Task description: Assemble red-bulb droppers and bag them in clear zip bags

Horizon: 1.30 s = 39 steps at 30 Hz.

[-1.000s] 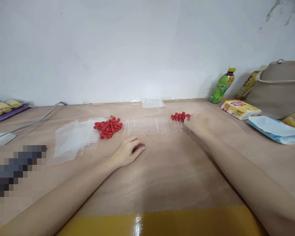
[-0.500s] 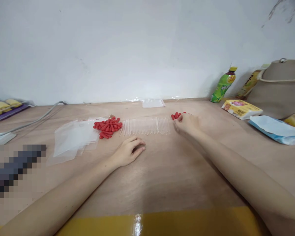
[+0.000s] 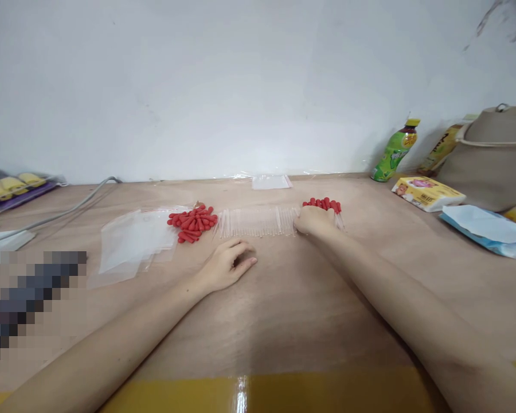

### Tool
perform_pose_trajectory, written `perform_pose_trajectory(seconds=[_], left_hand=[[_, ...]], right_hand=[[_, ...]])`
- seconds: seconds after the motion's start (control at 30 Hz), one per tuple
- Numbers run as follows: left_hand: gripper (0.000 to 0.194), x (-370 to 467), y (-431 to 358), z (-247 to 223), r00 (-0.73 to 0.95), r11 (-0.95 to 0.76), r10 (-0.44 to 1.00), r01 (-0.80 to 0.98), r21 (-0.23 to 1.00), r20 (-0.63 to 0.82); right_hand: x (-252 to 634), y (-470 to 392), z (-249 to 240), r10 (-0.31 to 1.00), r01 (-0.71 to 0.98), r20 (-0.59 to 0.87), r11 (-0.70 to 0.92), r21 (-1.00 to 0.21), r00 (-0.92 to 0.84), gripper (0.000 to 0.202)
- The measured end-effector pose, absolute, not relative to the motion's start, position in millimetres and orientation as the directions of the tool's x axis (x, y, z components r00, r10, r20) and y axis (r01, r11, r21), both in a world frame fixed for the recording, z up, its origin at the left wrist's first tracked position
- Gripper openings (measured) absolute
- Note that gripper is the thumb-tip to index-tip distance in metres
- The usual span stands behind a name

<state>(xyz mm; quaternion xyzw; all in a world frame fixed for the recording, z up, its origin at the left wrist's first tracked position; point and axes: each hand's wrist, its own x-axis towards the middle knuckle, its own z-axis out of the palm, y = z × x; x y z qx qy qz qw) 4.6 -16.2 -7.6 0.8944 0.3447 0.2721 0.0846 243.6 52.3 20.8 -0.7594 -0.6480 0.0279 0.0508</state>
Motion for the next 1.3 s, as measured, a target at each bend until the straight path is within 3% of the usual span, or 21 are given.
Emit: perform_pose_trajectory(seconds=[0.13, 0.23, 0.4, 0.5, 0.6, 0.8, 0.93, 1.0, 1.1, 1.17, 1.23, 1.3], left_hand=[[0.014, -10.7, -0.6, 8.0, 0.384, -0.621, 0.683, 0.753, 0.218, 0.621], [0.015, -34.1, 18.0, 26.2, 0.162, -0.334, 0.712, 0.934, 0.126, 0.683], [0.025, -65.7, 33.9, 43.9, -0.048, 0.081, 0.891, 0.995, -0.054, 0.452], [0.032, -68.9, 33.6, 44.6, -0.141, 0.163, 0.952, 0.985, -0.059, 0.273], [0.035, -66.9, 32.8, 43.0, -0.174, 0.192, 0.963, 0.979, -0.073, 0.208], [0.033, -68.2, 34.4, 41.6, -0.136, 0.155, 0.959, 0.986, -0.059, 0.247], [0.032, -64.7, 31.2, 44.4, -0.074, 0.116, 0.92, 0.989, -0.087, 0.384], [0.03, -54.1, 24.7, 43.4, 0.014, 0.016, 0.882, 0.998, -0.059, 0.47], [0.026, -26.1, 6.9, 31.7, 0.209, -0.33, 0.798, 0.937, 0.119, 0.566], [0.022, -5.4, -7.3, 17.7, 0.356, -0.568, 0.741, 0.784, 0.249, 0.569], [0.019, 10.7, -19.3, 3.2, 0.446, -0.659, 0.737, 0.64, 0.395, 0.507], [0.018, 19.6, -26.5, -7.6, 0.467, -0.621, 0.784, 0.565, 0.543, 0.41]], right_hand=[[245.1, 33.9, 21.5, 0.977, 0.995, 0.193, -0.084, -0.055, 0.093, 0.028], [253.3, 14.6, 13.1, 0.914, 0.999, 0.403, 0.034, 0.035, -0.045, 0.027], [270.8, -6.4, -11.7, 0.79, 0.976, 0.588, 0.218, 0.001, -0.176, 0.021], [272.2, -12.4, -20.3, 0.725, 0.96, 0.66, 0.281, -0.022, -0.197, 0.018], [268.6, -16.2, -22.2, 0.689, 0.939, 0.684, 0.342, -0.017, -0.239, 0.017], [267.7, -16.2, -25.3, 0.655, 0.907, 0.702, 0.42, -0.028, -0.281, 0.016], [269.8, -12.5, -30.8, 0.619, 0.885, 0.735, 0.462, -0.056, -0.277, 0.012], [269.3, -11.8, -32.4, 0.587, 0.865, 0.758, 0.499, -0.062, -0.284, 0.016], [266.3, -14.8, -31.3, 0.556, 0.817, 0.767, 0.572, -0.075, -0.319, 0.023], [262.9, -20.2, -28.0, 0.563, 0.775, 0.753, 0.622, -0.114, -0.34, 0.02], [258.6, -27.1, -23.5, 0.583, 0.732, 0.722, 0.663, -0.158, -0.373, 0.017], [254.1, -33.8, -19.2, 0.594, 0.695, 0.686, 0.696, -0.178, -0.419, 0.015]])
